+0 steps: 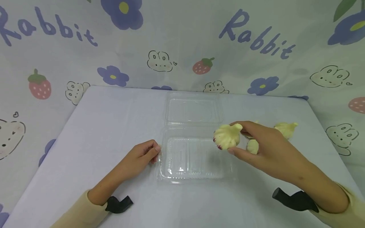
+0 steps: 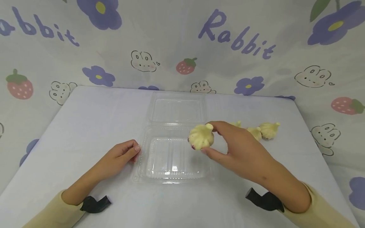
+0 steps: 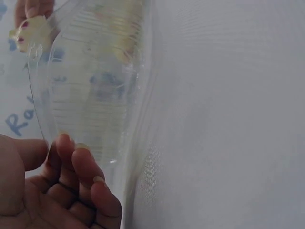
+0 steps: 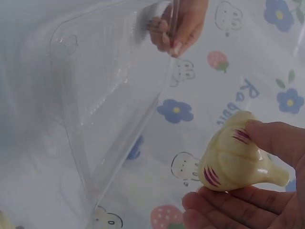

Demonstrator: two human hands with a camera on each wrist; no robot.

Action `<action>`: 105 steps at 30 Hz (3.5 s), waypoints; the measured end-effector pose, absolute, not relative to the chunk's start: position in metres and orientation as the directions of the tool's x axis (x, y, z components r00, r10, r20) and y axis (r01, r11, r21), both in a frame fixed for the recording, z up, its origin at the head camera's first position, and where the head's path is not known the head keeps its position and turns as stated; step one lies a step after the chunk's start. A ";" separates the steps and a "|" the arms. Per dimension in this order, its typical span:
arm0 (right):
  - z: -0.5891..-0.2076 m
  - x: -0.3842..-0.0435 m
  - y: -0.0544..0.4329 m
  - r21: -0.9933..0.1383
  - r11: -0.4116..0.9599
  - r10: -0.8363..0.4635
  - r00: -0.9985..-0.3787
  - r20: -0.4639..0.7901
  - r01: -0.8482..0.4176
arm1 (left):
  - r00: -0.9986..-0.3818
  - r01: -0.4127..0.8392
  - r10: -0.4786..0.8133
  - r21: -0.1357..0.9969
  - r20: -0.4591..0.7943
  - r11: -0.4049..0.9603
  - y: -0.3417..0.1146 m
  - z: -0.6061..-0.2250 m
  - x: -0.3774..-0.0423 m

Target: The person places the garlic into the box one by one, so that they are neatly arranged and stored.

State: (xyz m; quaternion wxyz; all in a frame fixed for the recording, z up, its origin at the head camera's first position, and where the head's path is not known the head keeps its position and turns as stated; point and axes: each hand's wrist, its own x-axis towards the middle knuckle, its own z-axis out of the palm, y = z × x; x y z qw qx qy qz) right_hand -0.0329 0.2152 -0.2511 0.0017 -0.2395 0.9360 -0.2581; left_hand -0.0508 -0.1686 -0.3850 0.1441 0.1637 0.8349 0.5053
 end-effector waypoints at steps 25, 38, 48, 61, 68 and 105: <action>-0.288 -0.072 0.136 -0.431 0.648 -0.661 -0.745 0.090 -0.628 | -0.901 0.132 0.428 0.897 -0.069 0.421 -0.171 -0.386 -0.052; -0.315 -0.089 0.104 -0.469 0.657 -0.684 -0.729 -0.041 -0.590 | -0.897 0.130 0.436 0.906 -0.065 0.404 -0.171 -0.388 -0.053; -0.320 -0.095 0.094 -0.409 0.698 -0.678 -0.727 -0.112 -0.588 | -0.895 0.140 0.442 0.905 -0.057 0.401 -0.170 -0.389 -0.054; -0.327 -0.098 0.086 -0.348 0.727 -0.659 -0.745 -0.109 -0.592 | -0.897 0.130 0.437 0.909 -0.063 0.397 -0.169 -0.388 -0.053; -0.330 -0.100 0.083 -0.325 0.746 -0.645 -0.753 -0.131 -0.582 | -0.897 0.123 0.437 0.912 -0.067 0.391 -0.168 -0.387 -0.052; -0.315 -0.101 0.099 -0.290 0.781 -0.615 -0.763 -0.201 -0.553 | -0.914 0.077 0.401 0.941 -0.066 0.331 -0.165 -0.393 -0.050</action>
